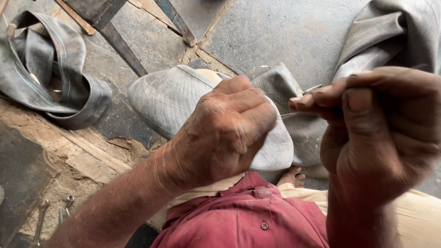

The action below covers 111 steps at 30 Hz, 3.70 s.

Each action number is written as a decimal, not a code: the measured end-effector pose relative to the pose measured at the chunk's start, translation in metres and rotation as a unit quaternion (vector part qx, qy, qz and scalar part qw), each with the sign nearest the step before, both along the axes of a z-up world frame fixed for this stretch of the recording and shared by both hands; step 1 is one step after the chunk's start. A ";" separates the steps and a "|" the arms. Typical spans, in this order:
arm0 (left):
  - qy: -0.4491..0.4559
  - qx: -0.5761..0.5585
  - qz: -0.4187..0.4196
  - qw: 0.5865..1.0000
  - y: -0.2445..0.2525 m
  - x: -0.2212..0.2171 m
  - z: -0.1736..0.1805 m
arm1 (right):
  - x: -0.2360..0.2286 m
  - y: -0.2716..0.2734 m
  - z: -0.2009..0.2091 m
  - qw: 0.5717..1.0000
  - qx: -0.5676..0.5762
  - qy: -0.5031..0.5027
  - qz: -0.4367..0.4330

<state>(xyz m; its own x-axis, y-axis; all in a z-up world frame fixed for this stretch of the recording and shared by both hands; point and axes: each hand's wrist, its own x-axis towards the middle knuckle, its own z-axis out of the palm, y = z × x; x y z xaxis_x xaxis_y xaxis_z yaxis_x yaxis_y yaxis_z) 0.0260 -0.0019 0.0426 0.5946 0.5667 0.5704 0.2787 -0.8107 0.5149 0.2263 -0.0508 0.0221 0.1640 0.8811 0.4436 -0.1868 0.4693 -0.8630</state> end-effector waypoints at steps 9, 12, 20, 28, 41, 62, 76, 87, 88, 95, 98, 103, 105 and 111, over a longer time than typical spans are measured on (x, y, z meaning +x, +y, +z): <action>0.031 0.007 0.011 0.999 0.005 0.007 -0.033 | -0.003 0.002 0.002 0.999 -0.027 0.033 0.002; 0.018 -0.020 -0.008 1.000 0.010 0.011 -0.039 | -0.001 0.006 0.004 0.999 -0.027 0.022 0.013; 0.056 -0.171 0.006 0.984 0.028 -0.010 -0.046 | 0.030 0.027 -0.009 0.994 -0.083 0.059 0.033; 0.052 -0.149 0.095 0.983 0.039 -0.028 -0.038 | 0.067 0.031 -0.048 0.957 -0.152 -0.196 0.150; 0.111 -0.060 -0.082 0.989 0.027 0.022 -0.046 | 0.045 0.026 -0.062 0.880 -0.198 -0.401 0.158; 0.219 -0.136 0.052 0.965 0.067 -0.002 -0.069 | 0.047 0.044 -0.086 0.898 -0.357 -0.075 0.245; 0.164 -0.055 0.154 0.973 -0.009 -0.013 0.006 | 0.046 0.057 -0.095 0.894 -0.404 0.050 0.189; 0.292 -0.296 0.346 0.841 -0.073 -0.011 -0.027 | 0.018 0.046 -0.138 0.834 -0.428 0.163 0.309; 0.302 -0.293 0.353 0.836 -0.072 -0.010 -0.030 | 0.016 0.045 -0.141 0.831 -0.428 0.164 0.316; 0.295 -0.193 0.411 0.840 -0.063 0.004 -0.052 | 0.014 0.043 -0.152 0.804 -0.433 0.234 0.335; 0.214 -0.188 0.405 0.869 -0.056 0.007 -0.056 | 0.015 0.041 -0.153 0.797 -0.432 0.254 0.335; 0.095 -0.193 0.366 0.905 -0.027 0.012 -0.055 | 0.030 0.045 -0.141 0.815 -0.401 0.265 0.324; 0.024 -0.137 0.335 0.932 -0.020 0.018 -0.054 | 0.038 0.045 -0.134 0.814 -0.392 0.282 0.322; -0.196 -0.296 0.256 0.899 -0.024 0.018 -0.065 | 0.041 0.037 -0.123 0.787 -0.379 0.305 0.379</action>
<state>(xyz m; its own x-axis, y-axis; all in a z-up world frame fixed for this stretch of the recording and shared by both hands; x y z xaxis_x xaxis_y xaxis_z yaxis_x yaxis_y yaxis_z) 0.0443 -0.0262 -0.0224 -0.0112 0.9822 0.1874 0.2395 -0.1793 0.9542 0.2677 -0.0135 -0.1008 -0.5573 0.8020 -0.2149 -0.6533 -0.5833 -0.4827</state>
